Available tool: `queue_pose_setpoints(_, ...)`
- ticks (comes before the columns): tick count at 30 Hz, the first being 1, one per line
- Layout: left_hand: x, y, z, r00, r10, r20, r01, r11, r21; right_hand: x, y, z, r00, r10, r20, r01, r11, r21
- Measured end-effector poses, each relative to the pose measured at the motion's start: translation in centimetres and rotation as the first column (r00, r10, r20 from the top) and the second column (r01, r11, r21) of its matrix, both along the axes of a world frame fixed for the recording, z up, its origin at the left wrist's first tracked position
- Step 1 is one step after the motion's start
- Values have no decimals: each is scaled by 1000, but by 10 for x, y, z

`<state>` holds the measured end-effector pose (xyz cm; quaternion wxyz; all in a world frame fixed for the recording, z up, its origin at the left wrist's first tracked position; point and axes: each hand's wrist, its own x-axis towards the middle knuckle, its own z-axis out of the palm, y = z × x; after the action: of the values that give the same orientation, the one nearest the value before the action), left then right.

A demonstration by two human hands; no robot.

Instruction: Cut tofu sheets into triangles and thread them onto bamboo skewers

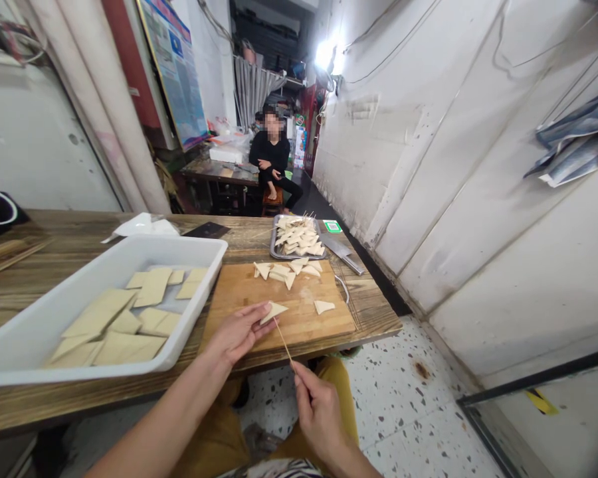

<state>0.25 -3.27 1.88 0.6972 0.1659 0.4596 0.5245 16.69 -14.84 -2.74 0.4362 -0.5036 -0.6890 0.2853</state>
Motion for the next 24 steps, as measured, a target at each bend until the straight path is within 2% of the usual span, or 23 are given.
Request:
queue_pose_setpoints(5, 4, -3, 5, 1000, -4, 6, 4, 1000, 4, -1, -1, 5, 1000, -29, 2, 29, 1000, 3)
queue_pose_setpoints(15, 8, -7, 2, 999, -22, 48, 23, 1000, -9, -1, -3, 7, 999, -48, 16, 49, 999, -13)
queue_pose_setpoints(24, 9, -11, 4, 998, -42, 46, 42, 999, -5, -5, -1, 7, 997, -68, 22, 67, 997, 36)
